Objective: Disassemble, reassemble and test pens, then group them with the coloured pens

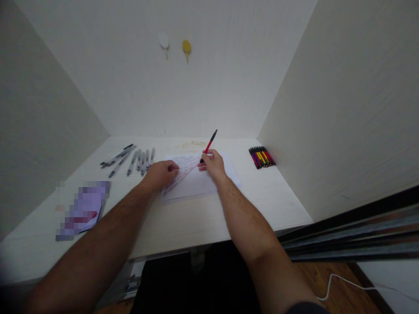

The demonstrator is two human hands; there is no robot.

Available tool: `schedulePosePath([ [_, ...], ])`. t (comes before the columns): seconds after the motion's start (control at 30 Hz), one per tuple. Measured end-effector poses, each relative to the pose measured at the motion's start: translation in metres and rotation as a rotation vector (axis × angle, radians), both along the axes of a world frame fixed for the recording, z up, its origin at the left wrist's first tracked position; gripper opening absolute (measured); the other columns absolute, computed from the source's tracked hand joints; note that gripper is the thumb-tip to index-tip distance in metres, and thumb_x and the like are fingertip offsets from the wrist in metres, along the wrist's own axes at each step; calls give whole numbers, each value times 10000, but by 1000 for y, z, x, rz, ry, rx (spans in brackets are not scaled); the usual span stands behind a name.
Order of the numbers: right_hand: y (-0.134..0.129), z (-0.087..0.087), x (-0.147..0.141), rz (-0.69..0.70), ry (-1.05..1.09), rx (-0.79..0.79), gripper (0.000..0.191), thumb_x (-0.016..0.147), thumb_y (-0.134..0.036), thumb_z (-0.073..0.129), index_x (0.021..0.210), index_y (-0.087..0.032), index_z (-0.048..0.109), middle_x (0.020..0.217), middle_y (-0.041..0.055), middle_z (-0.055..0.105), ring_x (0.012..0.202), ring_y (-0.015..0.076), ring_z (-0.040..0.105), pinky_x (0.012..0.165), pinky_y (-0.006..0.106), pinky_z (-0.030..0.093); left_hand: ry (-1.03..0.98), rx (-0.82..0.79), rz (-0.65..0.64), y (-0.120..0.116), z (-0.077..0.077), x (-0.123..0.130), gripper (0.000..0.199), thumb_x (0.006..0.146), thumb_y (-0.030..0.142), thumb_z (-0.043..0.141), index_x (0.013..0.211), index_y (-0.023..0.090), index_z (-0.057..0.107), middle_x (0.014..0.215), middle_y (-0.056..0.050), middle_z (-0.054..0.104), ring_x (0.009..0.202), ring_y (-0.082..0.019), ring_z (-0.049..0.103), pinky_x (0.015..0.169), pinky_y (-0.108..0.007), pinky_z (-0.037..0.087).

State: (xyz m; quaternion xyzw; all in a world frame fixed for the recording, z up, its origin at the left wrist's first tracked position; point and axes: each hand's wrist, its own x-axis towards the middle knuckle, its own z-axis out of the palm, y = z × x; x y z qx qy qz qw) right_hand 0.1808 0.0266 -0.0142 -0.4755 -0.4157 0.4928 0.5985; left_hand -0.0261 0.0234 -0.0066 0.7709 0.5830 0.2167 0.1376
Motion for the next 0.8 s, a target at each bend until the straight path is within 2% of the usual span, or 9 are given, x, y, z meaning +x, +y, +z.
schedulePosePath([
  [0.2,0,18,-1,-102,15,1,127,771,-169,664,875,-167,591,685,-20,650,572,124,675,452,209,535,47,1,-36,1,-1,-1,216,771,320,556,844,209,726,878,-90,742,824,-242,650,723,-322,439],
  [0.33,-1,28,19,-183,-57,32,86,761,-166,668,831,-160,618,669,-16,647,565,113,663,454,201,537,45,4,-45,3,-4,-3,226,774,335,554,857,212,724,897,-94,742,835,-238,647,716,-318,427],
  [0.5,-6,25,85,-351,-260,59,81,750,-202,662,791,-136,640,648,-3,637,537,119,638,456,226,539,23,-6,-54,0,-1,-1,218,747,327,569,830,212,734,854,-102,737,794,-239,639,698,-317,426],
  [0.67,-15,16,167,-600,-560,-80,162,774,-254,634,857,-119,666,652,29,661,503,119,603,464,225,488,47,-4,-46,-2,2,1,214,756,333,556,811,212,723,866,-91,744,804,-233,643,689,-304,418],
  [0.8,-28,18,214,-781,-1043,-177,185,787,-292,623,825,-128,699,721,88,710,675,173,654,636,271,510,62,2,-42,-1,1,1,219,761,341,551,806,211,721,860,-89,741,791,-228,641,679,-299,419],
])
